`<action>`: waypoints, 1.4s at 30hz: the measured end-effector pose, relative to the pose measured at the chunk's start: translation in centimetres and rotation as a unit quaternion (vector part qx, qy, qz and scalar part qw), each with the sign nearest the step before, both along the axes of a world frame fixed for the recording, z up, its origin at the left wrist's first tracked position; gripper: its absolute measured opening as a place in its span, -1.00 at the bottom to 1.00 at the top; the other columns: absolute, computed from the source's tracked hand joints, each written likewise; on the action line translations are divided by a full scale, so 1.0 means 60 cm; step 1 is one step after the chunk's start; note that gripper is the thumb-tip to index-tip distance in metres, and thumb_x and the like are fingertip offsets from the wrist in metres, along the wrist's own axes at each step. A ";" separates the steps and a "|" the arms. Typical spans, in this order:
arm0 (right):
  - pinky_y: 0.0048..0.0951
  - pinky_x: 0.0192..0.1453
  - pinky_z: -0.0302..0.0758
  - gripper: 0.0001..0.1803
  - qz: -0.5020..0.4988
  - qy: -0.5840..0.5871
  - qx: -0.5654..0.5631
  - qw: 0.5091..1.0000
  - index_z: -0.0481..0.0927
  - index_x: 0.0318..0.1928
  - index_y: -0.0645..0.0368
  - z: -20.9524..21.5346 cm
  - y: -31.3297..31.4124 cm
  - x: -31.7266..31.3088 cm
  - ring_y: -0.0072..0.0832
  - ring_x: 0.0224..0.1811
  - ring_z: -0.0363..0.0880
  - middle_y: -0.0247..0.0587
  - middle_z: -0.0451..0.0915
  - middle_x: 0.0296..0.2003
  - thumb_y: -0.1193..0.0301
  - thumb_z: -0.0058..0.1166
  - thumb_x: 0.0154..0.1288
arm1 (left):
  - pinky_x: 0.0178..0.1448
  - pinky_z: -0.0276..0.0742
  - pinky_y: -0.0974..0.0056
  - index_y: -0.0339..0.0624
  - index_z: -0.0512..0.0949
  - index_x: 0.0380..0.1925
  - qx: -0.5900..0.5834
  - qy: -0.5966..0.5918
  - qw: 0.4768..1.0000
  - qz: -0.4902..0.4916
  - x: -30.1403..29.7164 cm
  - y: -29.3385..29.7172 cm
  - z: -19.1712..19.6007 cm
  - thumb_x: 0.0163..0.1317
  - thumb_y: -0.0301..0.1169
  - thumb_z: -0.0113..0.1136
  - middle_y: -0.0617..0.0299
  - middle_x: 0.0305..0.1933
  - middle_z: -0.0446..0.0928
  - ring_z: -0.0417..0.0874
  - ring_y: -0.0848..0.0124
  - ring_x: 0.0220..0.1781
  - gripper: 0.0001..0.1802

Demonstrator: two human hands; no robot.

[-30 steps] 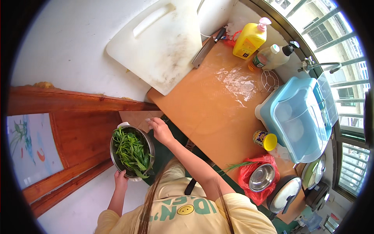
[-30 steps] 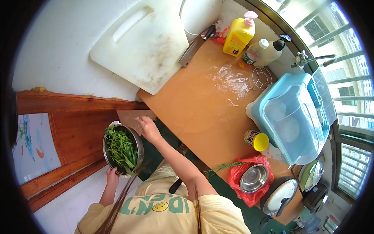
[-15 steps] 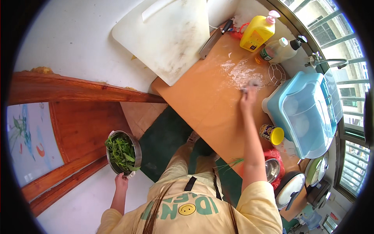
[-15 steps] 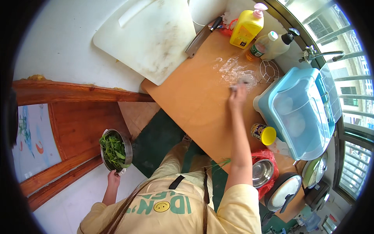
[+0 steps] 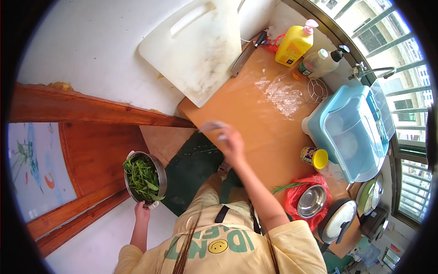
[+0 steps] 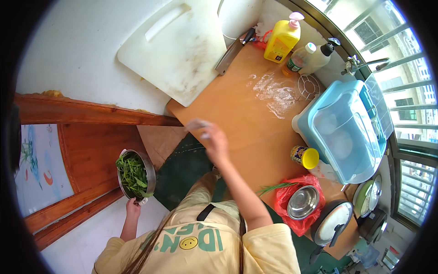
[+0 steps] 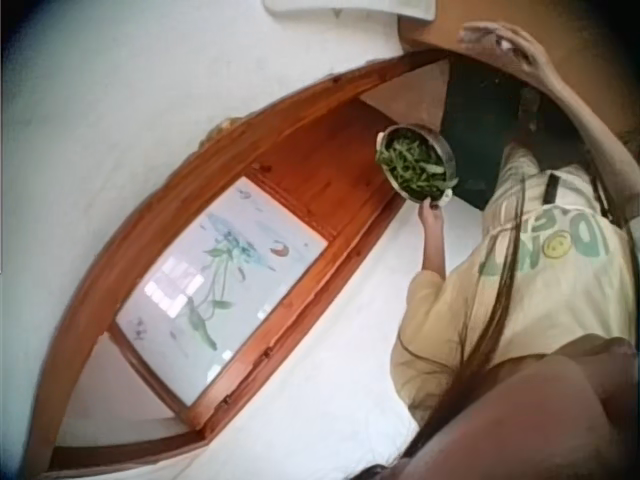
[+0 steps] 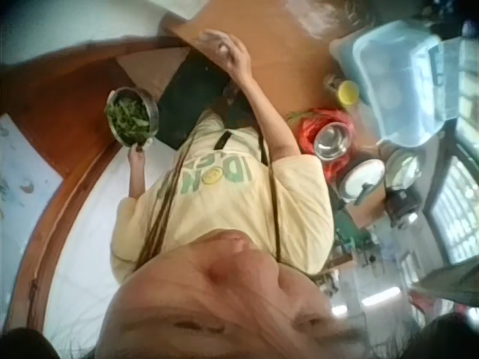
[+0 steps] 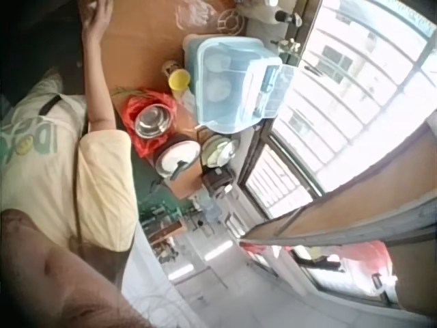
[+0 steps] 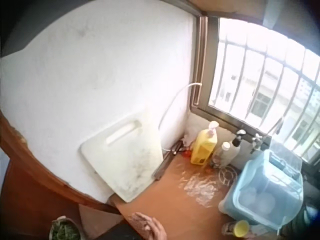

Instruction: The person washes green leafy vegetables in a metal colander under a running tap in a bathroom. They then move to the kitchen, place the vegetables on a counter, and handle a metal bowl and a pot lid.

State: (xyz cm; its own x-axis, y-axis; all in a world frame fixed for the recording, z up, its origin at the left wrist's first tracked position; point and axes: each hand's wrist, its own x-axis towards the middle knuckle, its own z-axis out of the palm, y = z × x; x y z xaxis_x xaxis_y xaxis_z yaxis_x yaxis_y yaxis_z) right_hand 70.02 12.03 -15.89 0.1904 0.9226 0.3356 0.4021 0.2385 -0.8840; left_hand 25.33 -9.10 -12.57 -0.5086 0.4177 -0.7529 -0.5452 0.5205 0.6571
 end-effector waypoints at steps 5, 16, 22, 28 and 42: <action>-0.27 0.07 0.36 -0.79 -0.286 -0.103 -0.102 0.947 0.54 -0.22 0.24 -0.072 -0.059 0.275 -0.14 0.02 0.39 0.12 0.42 -0.06 0.60 -0.10 0.14 | -0.13 0.44 0.29 -0.24 0.36 -0.31 -0.025 -0.011 1.000 -0.005 0.001 0.002 -0.023 0.04 -0.57 0.03 0.19 -0.28 0.44 0.49 0.36 -0.23 -0.83; -0.24 0.08 0.36 -0.62 0.097 -0.044 -0.010 0.994 0.50 -0.20 0.31 -0.010 0.036 -0.145 -0.10 -0.02 0.42 0.03 0.46 -0.18 0.71 0.00 -0.17 | -0.17 0.44 0.30 -0.21 0.35 -0.34 -0.029 -0.021 0.998 -0.051 0.025 0.059 -0.008 0.03 -0.56 0.02 0.21 -0.29 0.44 0.49 0.39 -0.25 -0.84; -0.34 -0.19 0.40 -0.82 -0.109 0.000 0.056 0.992 0.50 -0.26 0.22 -0.021 0.170 0.184 -0.35 -0.30 0.47 -0.14 0.52 -0.37 0.63 -0.15 0.14 | -0.24 0.41 0.32 -0.16 0.36 -0.32 -0.041 0.006 0.999 -0.017 0.017 0.031 -0.012 0.04 -0.55 0.02 0.24 -0.29 0.46 0.50 0.41 -0.27 -0.83; -0.23 0.15 0.25 -0.68 -0.297 -0.244 -0.050 0.922 0.47 -0.07 0.24 -0.106 0.262 0.380 -0.02 0.07 0.31 0.12 0.37 -0.01 0.57 -0.10 0.10 | -0.34 0.38 0.37 -0.11 0.40 -0.31 -0.055 0.028 0.995 -0.084 0.024 0.032 0.009 0.06 -0.54 0.01 0.33 -0.35 0.48 0.50 0.47 -0.37 -0.84; -0.29 -0.01 0.40 -0.65 0.192 -0.048 -0.074 0.977 0.50 -0.19 0.29 0.022 0.027 -0.162 -0.12 -0.07 0.42 0.00 0.44 -0.15 0.69 -0.13 -0.07 | -0.39 0.53 0.42 -0.20 0.41 -0.23 0.047 0.045 0.967 -0.245 0.132 0.142 0.107 0.09 -0.55 -0.02 0.27 -0.29 0.51 0.56 0.49 -0.36 -0.80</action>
